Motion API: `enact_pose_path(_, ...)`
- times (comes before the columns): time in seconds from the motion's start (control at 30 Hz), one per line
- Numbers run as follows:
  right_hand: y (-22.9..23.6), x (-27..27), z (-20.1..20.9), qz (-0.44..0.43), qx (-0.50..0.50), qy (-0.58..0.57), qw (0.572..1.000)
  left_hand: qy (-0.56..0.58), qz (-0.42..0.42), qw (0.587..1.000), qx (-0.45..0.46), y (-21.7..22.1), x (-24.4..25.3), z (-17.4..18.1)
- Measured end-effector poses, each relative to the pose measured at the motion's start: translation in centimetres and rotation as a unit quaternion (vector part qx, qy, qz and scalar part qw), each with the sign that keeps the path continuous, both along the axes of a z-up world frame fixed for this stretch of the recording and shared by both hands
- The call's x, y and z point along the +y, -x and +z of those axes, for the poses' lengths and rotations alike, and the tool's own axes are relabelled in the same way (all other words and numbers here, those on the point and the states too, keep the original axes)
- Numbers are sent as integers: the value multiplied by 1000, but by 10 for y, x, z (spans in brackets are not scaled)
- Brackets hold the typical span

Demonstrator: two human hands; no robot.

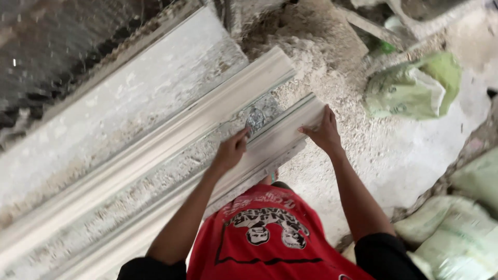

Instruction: The person smooths the surface of long white moldings using a scraper tool. They work on multiple pieces laid out on a workbench, scraping along the length of each molding to remove excess material.

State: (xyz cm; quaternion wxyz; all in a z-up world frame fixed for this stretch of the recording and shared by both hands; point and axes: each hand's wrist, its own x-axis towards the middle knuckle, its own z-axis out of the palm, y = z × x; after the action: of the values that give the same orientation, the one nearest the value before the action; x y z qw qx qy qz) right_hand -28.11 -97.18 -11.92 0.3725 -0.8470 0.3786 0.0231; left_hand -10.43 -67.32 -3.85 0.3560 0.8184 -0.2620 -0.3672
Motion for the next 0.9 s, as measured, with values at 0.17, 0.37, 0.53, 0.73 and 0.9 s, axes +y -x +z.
enact_pose_path(0.17, 9, -3, -15, -36, -117, -59, 991, 23, 146, 988, -39, 102, 94, -5)
enact_pose_path(0.37, 19, 17, -53, -28, -218, 191, 957, 28, 295, 936, -188, 143, 172, 41)
enact_pose_path(0.53, -44, 132, -8, 72, -295, 131, 944, 58, 440, 872, -206, 162, 233, 42)
enact_pose_path(0.73, -86, 326, 54, 310, -338, 5, 888, 89, 487, 852, -171, 227, 351, 49)
enact_pose_path(0.9, -67, 495, 41, 356, -330, -178, 856, 130, 572, 778, -225, 290, 481, 44)
